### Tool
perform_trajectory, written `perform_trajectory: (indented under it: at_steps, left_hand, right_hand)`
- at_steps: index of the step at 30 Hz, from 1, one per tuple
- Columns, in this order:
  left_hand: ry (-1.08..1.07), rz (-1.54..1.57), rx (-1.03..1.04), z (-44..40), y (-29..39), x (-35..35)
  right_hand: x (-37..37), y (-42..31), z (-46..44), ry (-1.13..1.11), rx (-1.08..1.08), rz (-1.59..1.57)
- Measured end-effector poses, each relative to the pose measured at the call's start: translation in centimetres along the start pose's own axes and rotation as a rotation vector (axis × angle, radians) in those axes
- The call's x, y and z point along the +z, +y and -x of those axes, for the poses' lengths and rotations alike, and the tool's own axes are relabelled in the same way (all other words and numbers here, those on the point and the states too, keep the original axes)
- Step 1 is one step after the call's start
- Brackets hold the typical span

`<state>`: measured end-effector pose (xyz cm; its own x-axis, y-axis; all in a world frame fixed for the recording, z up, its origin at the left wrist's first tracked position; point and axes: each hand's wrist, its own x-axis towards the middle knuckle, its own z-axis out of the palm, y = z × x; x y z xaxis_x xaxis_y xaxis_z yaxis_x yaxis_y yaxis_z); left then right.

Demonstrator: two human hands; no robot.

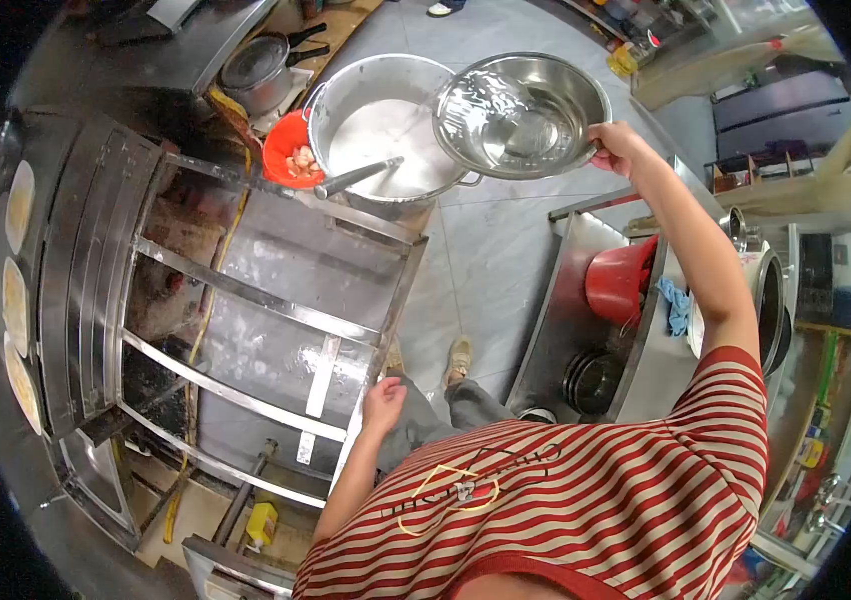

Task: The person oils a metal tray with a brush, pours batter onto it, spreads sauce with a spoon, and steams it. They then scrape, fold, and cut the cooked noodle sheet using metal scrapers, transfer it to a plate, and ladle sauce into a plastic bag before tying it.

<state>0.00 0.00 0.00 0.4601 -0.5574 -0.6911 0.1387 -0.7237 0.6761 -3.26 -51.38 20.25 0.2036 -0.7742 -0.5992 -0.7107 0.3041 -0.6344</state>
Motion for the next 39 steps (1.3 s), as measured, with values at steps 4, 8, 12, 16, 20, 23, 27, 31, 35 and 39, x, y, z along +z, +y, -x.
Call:
perform_trajectory:
  at_steps: [4, 8, 12, 16, 20, 23, 27, 31, 35, 39]
  left_hand:
    - [-0.001, 0.006, 0.034, 0.0, -0.1, 0.8]
    - [0.011, -0.02, 0.055, 0.2, 0.2, 0.2]
    - [-0.007, -0.011, 0.049, 0.3, 0.2, 0.1]
    - [-0.01, 0.005, 0.065, 0.0, -0.5, 0.3]
    - [-0.007, -0.017, 0.064, 0.1, -0.2, 0.2]
    - [-0.025, -0.026, 0.054, 0.3, 0.0, 0.2]
    - [-0.058, 0.062, 0.062, 0.0, -1.1, 0.9]
    - [-0.116, -0.072, 0.065, -0.2, -0.4, 1.3]
    - [-0.179, -0.242, 0.015, -0.1, -0.1, 2.7]
    - [-0.253, -0.359, -0.048, 0.2, 0.6, 5.2]
  right_hand:
    - [-0.8, -0.7, -0.3, 0.039, -0.024, 0.016]
    - [-0.7, -0.8, -0.6, 0.035, -0.038, -0.006]
    - [-0.7, -1.0, -0.4, 0.072, -0.031, 0.005]
    - [-0.6, -1.3, 0.6, 0.073, -0.078, 0.037]
    - [0.0, -1.0, 1.0, 0.076, -0.05, -0.017]
    - [0.4, 1.7, 0.2, 0.038, -0.059, -0.158]
    - [1.7, 5.5, 1.8, 0.042, -0.004, -0.37]
    - [1.6, 12.0, 2.3, -0.005, -0.043, -0.575]
    - [2.1, 21.7, 3.8, 0.124, -0.06, -0.727]
    - [2.7, 34.1, 5.4, 0.279, 0.06, -0.774]
